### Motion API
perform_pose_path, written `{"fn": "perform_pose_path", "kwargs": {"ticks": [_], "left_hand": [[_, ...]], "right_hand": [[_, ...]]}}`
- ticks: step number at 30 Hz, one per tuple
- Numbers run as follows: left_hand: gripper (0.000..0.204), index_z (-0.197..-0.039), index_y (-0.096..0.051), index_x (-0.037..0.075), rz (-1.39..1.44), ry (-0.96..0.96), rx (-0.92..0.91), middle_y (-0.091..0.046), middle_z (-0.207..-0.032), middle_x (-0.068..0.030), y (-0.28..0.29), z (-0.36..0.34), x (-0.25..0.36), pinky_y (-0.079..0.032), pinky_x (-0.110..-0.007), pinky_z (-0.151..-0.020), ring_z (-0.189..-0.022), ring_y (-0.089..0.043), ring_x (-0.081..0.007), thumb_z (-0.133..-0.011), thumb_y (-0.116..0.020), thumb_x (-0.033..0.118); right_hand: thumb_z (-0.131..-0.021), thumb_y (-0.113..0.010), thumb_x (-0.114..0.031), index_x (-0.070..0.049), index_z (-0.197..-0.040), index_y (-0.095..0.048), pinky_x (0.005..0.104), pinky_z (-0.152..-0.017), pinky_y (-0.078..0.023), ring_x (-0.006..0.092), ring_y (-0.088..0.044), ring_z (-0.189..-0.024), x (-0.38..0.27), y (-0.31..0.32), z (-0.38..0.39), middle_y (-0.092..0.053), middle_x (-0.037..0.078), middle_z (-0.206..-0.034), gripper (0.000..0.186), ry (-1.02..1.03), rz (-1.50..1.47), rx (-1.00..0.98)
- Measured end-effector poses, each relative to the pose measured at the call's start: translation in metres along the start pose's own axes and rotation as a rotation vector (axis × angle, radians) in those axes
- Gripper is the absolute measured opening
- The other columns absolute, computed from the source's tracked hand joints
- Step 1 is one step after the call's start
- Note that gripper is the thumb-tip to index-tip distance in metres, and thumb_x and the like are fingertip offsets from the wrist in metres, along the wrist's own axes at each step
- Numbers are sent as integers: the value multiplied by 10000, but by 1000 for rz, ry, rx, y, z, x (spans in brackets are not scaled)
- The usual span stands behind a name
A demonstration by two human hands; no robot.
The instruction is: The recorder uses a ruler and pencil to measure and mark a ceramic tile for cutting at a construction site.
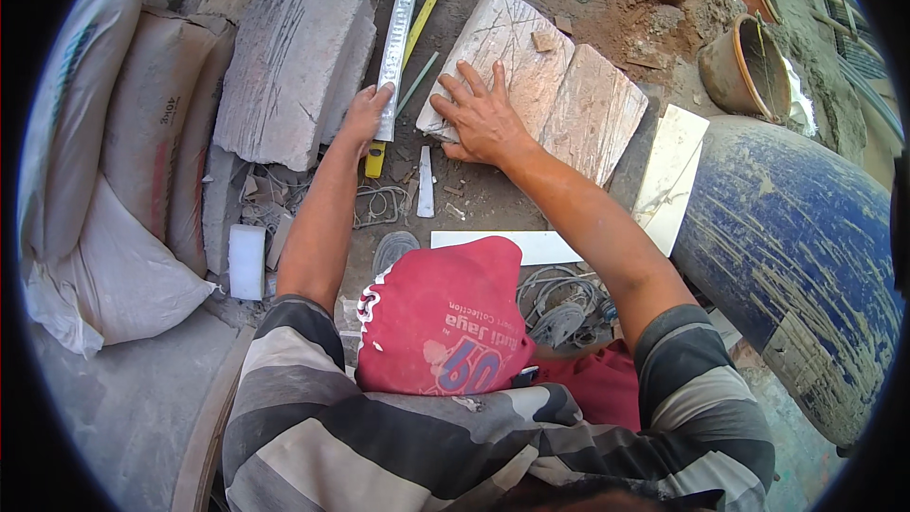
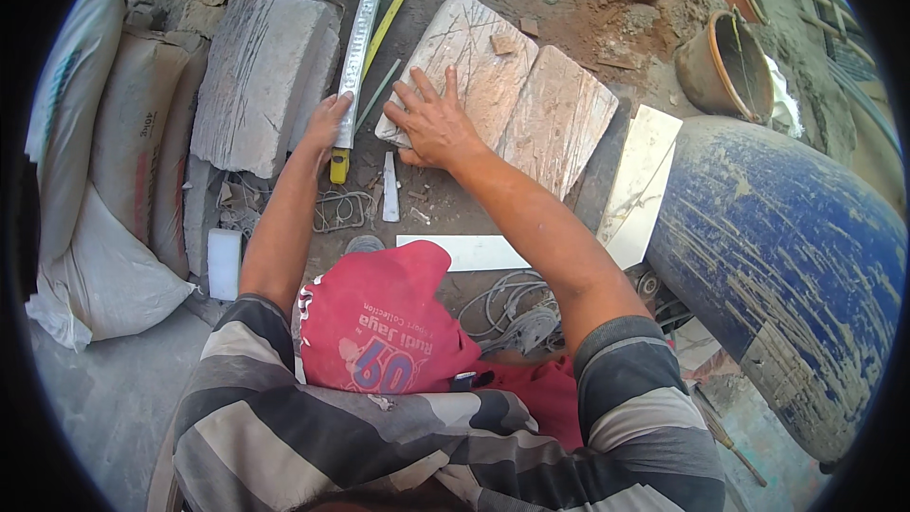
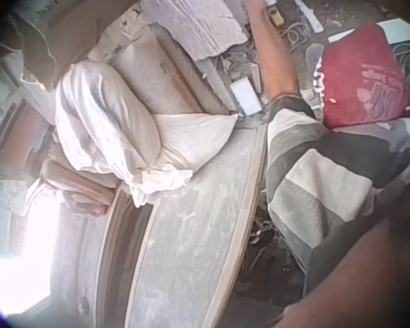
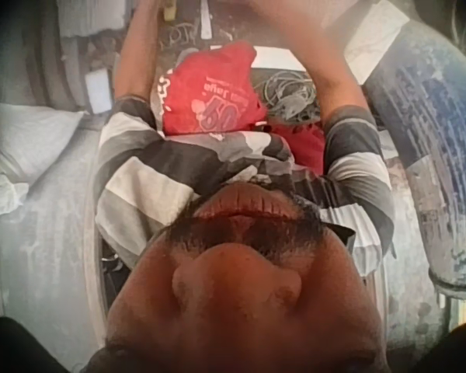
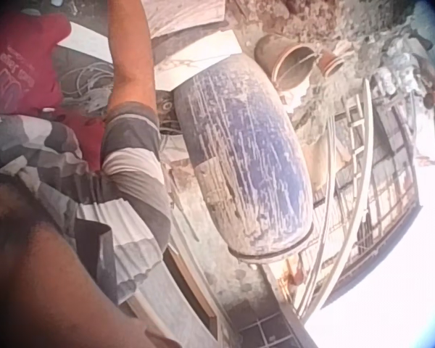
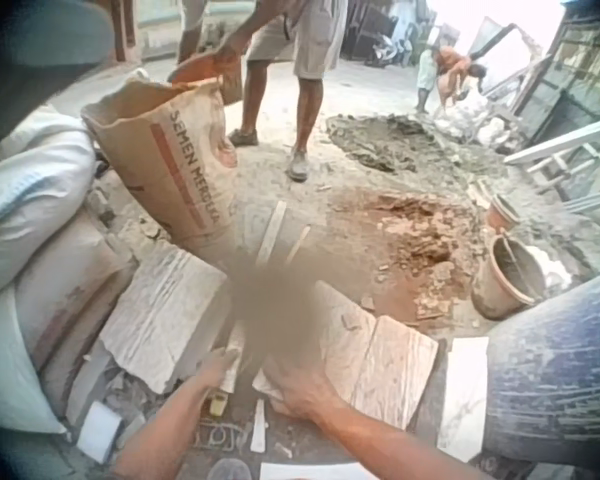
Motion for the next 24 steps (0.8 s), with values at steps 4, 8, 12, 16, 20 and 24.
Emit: {"fn": "perform_pose_path", "kwargs": {"ticks": [4,8,12,16,20,24], "left_hand": [[461,-1186,-586,-54,-28,-22,60,-647,-1000,-91,12,10,4,-471,-310,-784,-866,-588,-154,-977,-571,357],[446,-1122,-625,-37,-168,-10,110,-646,-933,-84,6,12,8,-472,-310,-760,-823,-575,-137,-971,-574,379],[502,-1201,-602,-69,-398,-81,248,-684,-1042,-184,30,21,10,-490,-358,-839,-949,-658,-246,-955,-593,369],[505,-1274,-560,-76,-778,-162,237,-653,-1164,-270,-16,19,21,-474,-424,-952,-1091,-635,-393,-945,-590,306],[529,-1323,-533,-43,-1041,-546,468,-604,-1241,-242,-18,65,48,-418,-426,-1017,-1183,-546,-398,-911,-620,277],[494,-1242,-586,24,-972,-732,-52,-594,-1217,-208,-85,123,18,-411,-450,-1027,-1173,-541,-355,-814,-732,221]], "right_hand": [[-683,-781,-432,-196,-1298,-544,726,-1114,-159,338,-263,-1440,-11,-23,-18,-430,81,-1439,700,10,58,-163],[-643,-822,-388,-213,-1285,-563,737,-1113,-147,328,-259,-1445,-4,-54,-18,-431,65,-1449,714,-48,82,-115],[-782,-705,-290,-223,-1288,-569,738,-1103,-169,348,-301,-1427,-14,-58,-19,-456,66,-1434,528,-44,48,-24],[-865,-627,-284,-243,-1425,-477,704,-1128,-144,328,-243,-1466,31,-63,-3,-361,52,-1544,581,-197,126,113],[-835,-702,-358,-201,-1371,-520,545,-1097,-341,314,-385,-1388,35,0,43,-466,90,-1461,587,-83,97,274],[-835,-691,-309,-87,-999,-633,442,-798,-518,345,-646,-898,61,-19,162,-673,112,-924,282,-206,-462,-174]]}}
Point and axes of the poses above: each hand's wrist, its own z-axis away from the middle knuckle, its own y-axis out of the back of the hand, x = y × z, the point moved 7 cm from there along -z, towards the middle knuckle
